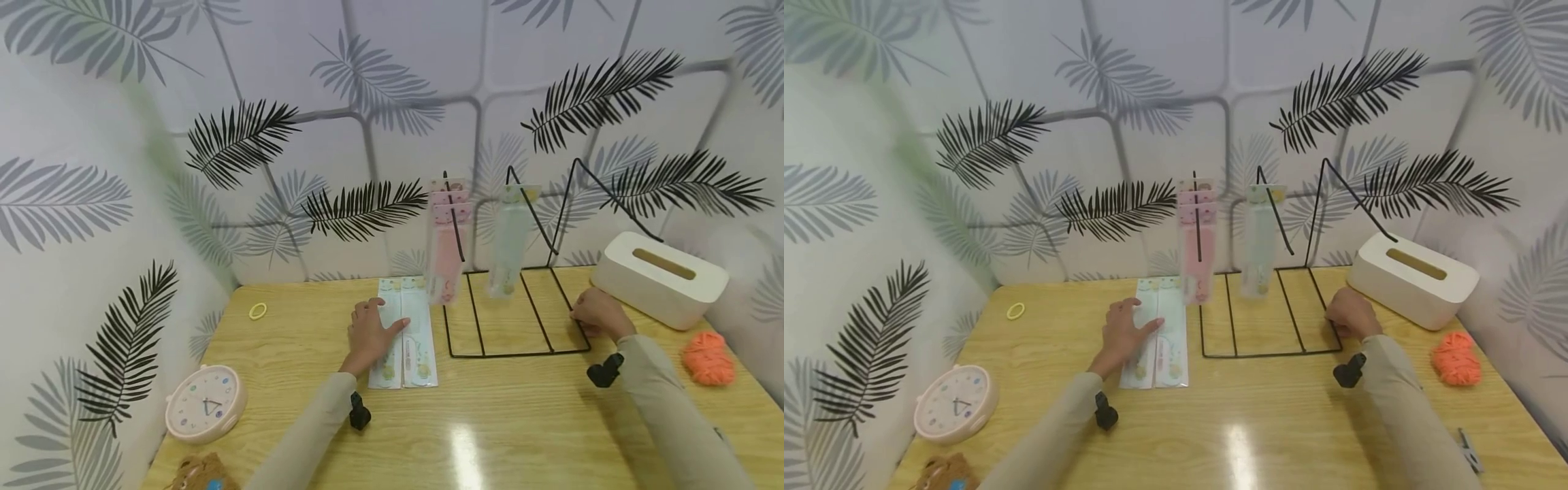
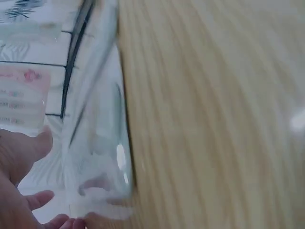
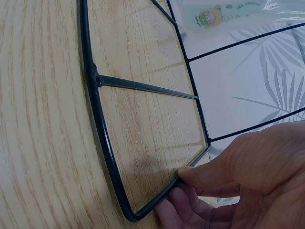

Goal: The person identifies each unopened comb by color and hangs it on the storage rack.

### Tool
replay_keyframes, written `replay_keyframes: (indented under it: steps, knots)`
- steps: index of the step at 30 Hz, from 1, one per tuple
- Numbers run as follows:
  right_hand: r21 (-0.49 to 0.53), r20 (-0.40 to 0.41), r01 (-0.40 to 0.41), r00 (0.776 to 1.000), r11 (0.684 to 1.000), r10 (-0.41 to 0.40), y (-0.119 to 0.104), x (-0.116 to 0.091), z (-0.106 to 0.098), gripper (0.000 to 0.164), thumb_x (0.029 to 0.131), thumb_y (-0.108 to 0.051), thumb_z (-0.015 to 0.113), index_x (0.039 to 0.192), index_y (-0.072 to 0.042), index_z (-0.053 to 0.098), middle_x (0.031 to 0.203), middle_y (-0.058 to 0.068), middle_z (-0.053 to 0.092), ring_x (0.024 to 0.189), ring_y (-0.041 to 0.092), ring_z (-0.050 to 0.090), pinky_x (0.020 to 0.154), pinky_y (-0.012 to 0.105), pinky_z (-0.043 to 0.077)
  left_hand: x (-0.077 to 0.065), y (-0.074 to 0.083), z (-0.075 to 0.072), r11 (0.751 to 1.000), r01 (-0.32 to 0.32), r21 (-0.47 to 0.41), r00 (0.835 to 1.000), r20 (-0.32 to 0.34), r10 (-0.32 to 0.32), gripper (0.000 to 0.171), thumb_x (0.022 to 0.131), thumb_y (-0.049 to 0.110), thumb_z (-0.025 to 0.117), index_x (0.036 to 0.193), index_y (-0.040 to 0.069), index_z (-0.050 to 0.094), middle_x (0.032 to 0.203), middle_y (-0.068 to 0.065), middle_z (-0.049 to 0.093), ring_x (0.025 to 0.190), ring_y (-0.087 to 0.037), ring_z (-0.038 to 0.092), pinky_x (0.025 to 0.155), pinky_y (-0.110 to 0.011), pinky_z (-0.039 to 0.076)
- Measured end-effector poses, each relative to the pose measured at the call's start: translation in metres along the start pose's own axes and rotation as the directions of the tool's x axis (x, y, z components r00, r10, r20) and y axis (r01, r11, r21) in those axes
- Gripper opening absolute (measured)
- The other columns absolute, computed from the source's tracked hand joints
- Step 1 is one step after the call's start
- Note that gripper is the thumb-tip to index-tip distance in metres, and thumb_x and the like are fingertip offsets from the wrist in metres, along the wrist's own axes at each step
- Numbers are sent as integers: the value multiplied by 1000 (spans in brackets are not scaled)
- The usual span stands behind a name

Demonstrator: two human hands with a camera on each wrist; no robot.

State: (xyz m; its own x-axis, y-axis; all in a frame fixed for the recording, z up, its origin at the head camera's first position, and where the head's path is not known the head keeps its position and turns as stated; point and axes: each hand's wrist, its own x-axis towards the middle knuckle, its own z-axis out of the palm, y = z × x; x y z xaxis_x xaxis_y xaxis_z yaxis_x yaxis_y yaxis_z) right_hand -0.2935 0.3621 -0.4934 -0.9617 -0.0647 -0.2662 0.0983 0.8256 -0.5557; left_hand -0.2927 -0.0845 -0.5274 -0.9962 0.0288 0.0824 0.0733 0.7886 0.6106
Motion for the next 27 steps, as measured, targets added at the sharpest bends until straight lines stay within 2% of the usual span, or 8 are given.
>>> replay_keyframes:
  steps: [3,6,10,13,17,21,24,27]
  knots:
    - [12,1,-18,1000,1000,18,2,0,-1,44,98,-5,60,61,-19,42,56,-5,38,53,12,46,54,29,50,3,-4,-4,996,38,87,999,-7,-37,72,91,48,81,136,1,51,130,-25,49,115,-40,48,91,-55,49]
    - [3,-1,-22,1000,1000,22,4,0,-1,44,99,-5,59,61,-19,41,56,-5,37,52,12,46,54,29,50,8,-8,-8,989,71,131,996,49,-78,67,88,48,84,121,-1,51,112,-21,53,97,-35,51,75,-47,49]
    - [-12,1,-25,1000,1000,25,6,2,1,46,100,-6,60,61,-20,41,55,-5,38,52,12,47,54,28,51,16,-11,-16,989,124,78,981,139,-134,60,86,44,87,104,0,51,90,-13,51,77,-25,49,63,-37,43]
    - [-8,3,-34,999,999,34,6,2,0,46,100,-6,60,61,-19,42,55,-6,39,52,12,48,54,28,53,21,-16,-23,988,154,29,971,180,-157,53,87,39,87,99,0,54,83,-8,50,70,-20,47,59,-31,38]
    - [3,5,-27,1000,1000,27,6,2,-1,46,100,-6,61,60,-20,42,55,-6,39,52,11,48,54,29,53,22,-21,-34,970,213,-118,961,207,-186,37,94,25,80,107,-2,59,88,-11,62,69,-19,55,57,-26,43]
    - [13,11,-27,1000,1000,27,7,2,-3,46,99,-5,61,60,-20,40,55,-6,38,52,11,47,54,28,52,22,-18,-48,929,249,-272,957,215,-194,27,101,16,68,115,-6,59,101,-22,70,74,-23,66,59,-28,53]
    - [27,10,-41,999,999,41,6,2,-3,43,98,-5,60,61,-19,42,57,-5,40,54,11,48,54,28,54,24,-10,-60,902,226,-368,968,192,-164,28,102,12,66,122,-6,58,113,-29,71,88,-34,73,69,-35,60]
    - [53,10,-70,998,996,70,3,2,-1,36,98,-5,60,65,-14,48,60,-3,44,56,13,52,56,29,57,25,-1,-70,864,174,-473,981,163,-108,32,103,9,66,130,-4,54,124,-31,69,105,-42,73,79,-39,62]
